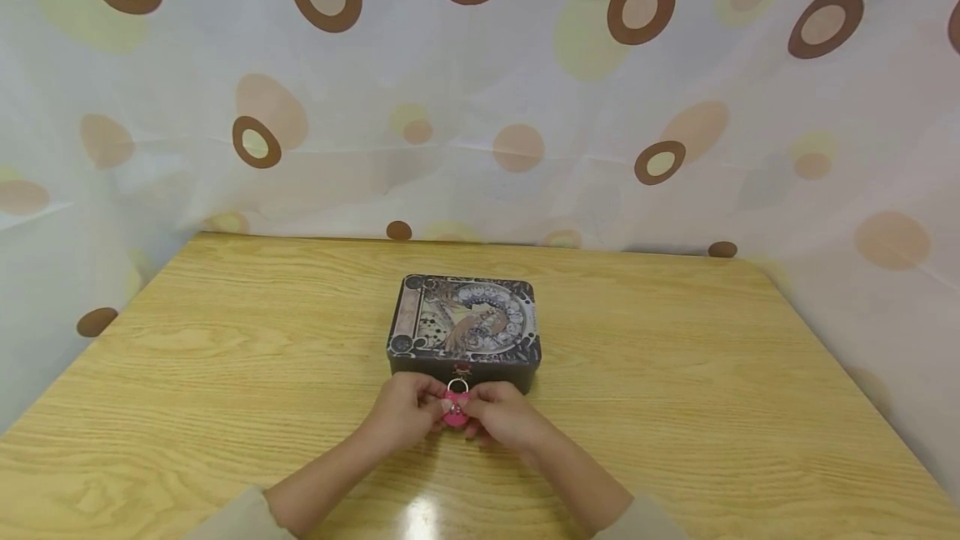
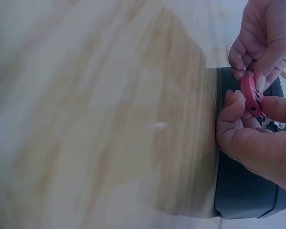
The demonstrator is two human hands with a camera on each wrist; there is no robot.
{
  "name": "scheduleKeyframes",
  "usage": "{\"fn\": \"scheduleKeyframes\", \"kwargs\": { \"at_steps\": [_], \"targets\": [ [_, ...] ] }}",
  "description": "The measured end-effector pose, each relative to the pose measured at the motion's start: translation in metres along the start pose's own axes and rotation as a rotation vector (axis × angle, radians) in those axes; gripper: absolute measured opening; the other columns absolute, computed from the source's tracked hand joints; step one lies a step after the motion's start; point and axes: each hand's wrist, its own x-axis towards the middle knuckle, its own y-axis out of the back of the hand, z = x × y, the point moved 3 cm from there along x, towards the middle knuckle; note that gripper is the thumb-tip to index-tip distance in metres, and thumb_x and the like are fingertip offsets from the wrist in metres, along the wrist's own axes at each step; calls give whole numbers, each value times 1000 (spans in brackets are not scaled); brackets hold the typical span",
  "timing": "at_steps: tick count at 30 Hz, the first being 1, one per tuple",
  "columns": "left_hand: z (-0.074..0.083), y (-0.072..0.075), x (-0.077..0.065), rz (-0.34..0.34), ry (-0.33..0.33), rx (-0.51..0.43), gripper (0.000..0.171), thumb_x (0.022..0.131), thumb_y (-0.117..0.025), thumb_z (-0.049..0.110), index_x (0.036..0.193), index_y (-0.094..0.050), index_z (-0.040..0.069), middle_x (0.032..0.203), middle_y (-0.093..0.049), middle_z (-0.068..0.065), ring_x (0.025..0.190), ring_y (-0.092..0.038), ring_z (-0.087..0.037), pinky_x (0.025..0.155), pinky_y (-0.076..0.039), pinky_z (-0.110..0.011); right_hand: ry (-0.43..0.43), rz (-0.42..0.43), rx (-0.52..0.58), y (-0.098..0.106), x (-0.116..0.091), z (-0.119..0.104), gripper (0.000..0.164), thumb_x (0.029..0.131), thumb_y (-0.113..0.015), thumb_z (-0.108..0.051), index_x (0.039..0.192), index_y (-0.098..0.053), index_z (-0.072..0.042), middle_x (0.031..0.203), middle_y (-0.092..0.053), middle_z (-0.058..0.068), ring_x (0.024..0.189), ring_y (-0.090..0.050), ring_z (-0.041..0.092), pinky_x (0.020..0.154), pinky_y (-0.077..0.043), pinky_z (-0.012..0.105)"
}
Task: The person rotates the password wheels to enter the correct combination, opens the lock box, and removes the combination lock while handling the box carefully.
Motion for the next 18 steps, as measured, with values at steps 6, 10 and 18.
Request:
{"fn": "scheduleKeyframes", "kwargs": {
  "at_steps": [6, 10, 18],
  "targets": [
    [0, 0, 0, -2, -5, -2, 4, 79, -63, -5, 79, -65, -9, 68, -64, -12, 54, -50, -8, 45, -43, -17, -9, 21, -2, 1, -1, 0, 27, 94, -46, -12, 100, -54, 12, 70, -56, 0, 65, -53, 8, 56, -44, 20],
    [0, 0, 0, -4, -6, -8, 5, 79, -62, -5, 79, -65, -8, 68, -63, -11, 54, -50, -8, 45, -43, -18, 0, 29, -14, 2, -1, 1, 26, 93, -47, -11, 100, -54, 13, 70, -56, 0, 65, -53, 8, 56, -44, 20],
    [-1, 0, 0, 0, -3, -12, 5, 79, -61, -5, 80, -65, -9, 70, -63, -12, 54, -52, -8, 46, -44, -18, 24, 28, -42, 2, 0, 3, 23, 89, -54, -10, 98, -54, 11, 73, -59, 1, 67, -55, 8, 57, -46, 20]
  ]
}}
